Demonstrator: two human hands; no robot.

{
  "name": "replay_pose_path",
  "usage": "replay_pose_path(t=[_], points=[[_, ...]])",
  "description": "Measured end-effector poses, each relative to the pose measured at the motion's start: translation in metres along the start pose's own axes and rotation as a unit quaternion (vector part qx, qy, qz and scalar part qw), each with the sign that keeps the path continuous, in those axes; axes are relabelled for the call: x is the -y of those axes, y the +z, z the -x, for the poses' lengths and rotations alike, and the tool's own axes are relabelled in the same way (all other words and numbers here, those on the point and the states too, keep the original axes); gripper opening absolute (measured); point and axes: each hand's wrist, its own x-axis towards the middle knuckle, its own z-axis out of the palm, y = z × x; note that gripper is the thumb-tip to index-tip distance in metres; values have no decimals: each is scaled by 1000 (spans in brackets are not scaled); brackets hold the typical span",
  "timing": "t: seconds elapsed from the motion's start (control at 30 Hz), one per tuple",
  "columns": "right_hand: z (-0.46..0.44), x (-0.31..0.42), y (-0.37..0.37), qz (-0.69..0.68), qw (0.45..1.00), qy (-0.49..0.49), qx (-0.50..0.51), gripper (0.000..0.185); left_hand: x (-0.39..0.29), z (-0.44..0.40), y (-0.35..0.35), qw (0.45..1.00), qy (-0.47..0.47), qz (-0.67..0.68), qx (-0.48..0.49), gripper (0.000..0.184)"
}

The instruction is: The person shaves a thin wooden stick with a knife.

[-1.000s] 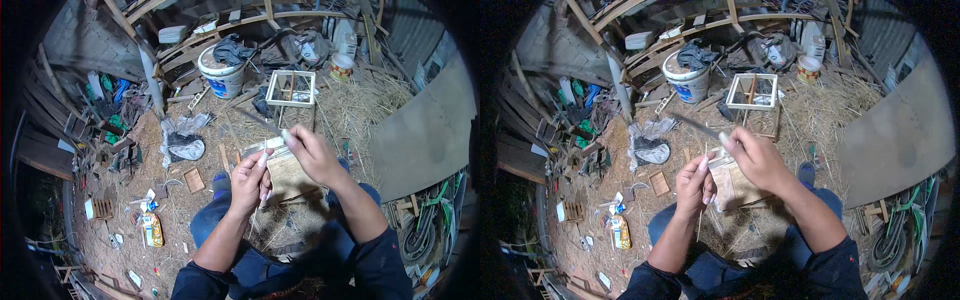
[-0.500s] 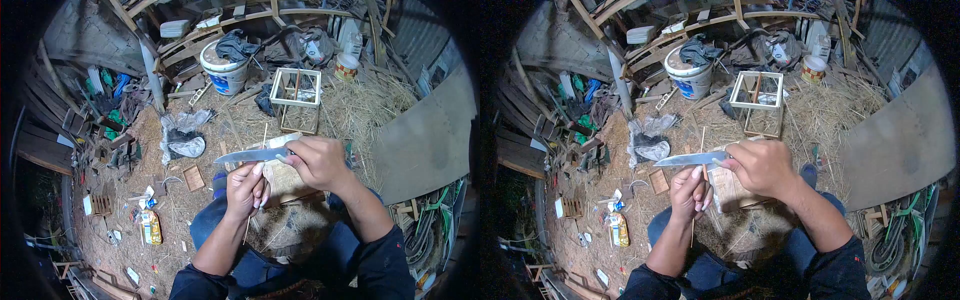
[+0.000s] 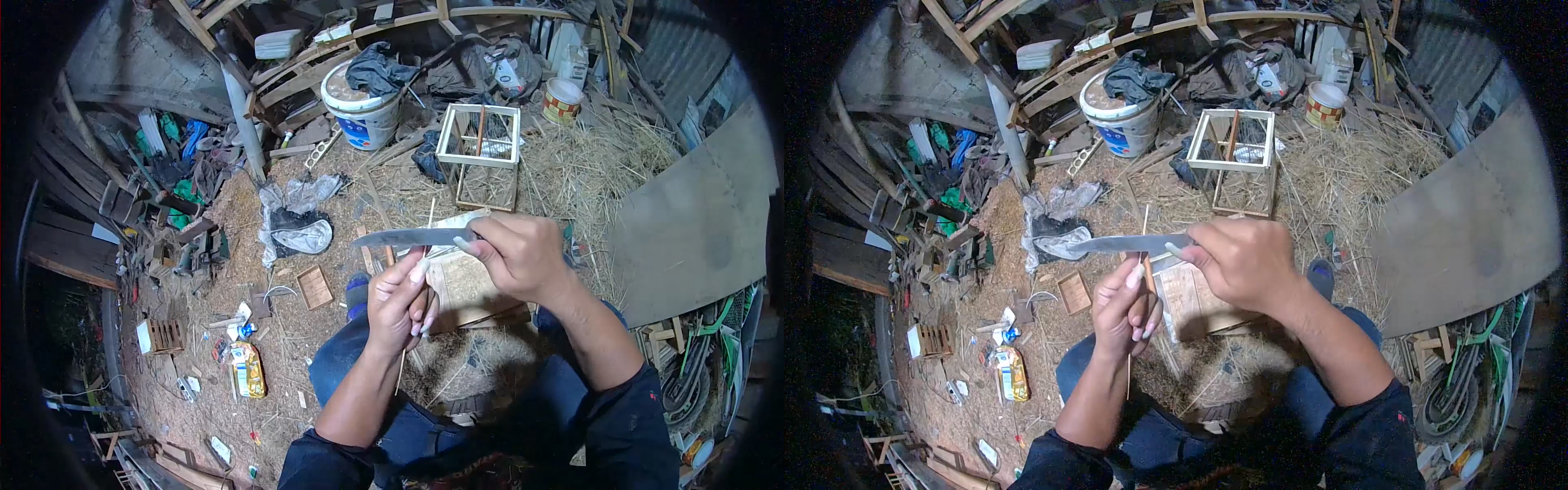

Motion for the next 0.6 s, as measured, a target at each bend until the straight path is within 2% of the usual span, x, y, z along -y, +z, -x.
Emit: replay_pose_path(t=[0.1,0.17,0.33,0.4,0.47,0.53,0.6], points=[[3,10,1,-13,999,-31,2,21,-6,-1,4,999,-19,-28,15,32],[3,8,4,-13,1000,-12,11,21,-5,-2,3,998,-34,-45,11,33],[4,12,5,-11,999,-26,27,21,-3,1,1,999,-40,-15,20,40],[1,0,12,0,1000,9,-17,22,0,-1,-4,999,-39,16,11,38],[3,4,10,11,1000,7,-17,22,-1,0,0,999,-36,16,2,37],[5,10,6,-6,1000,-9,27,18,-4,1,1,998,-57,-21,28,37],[9,4,13,1,1000,12,23,18,0,3,0,999,-46,12,13,36]])
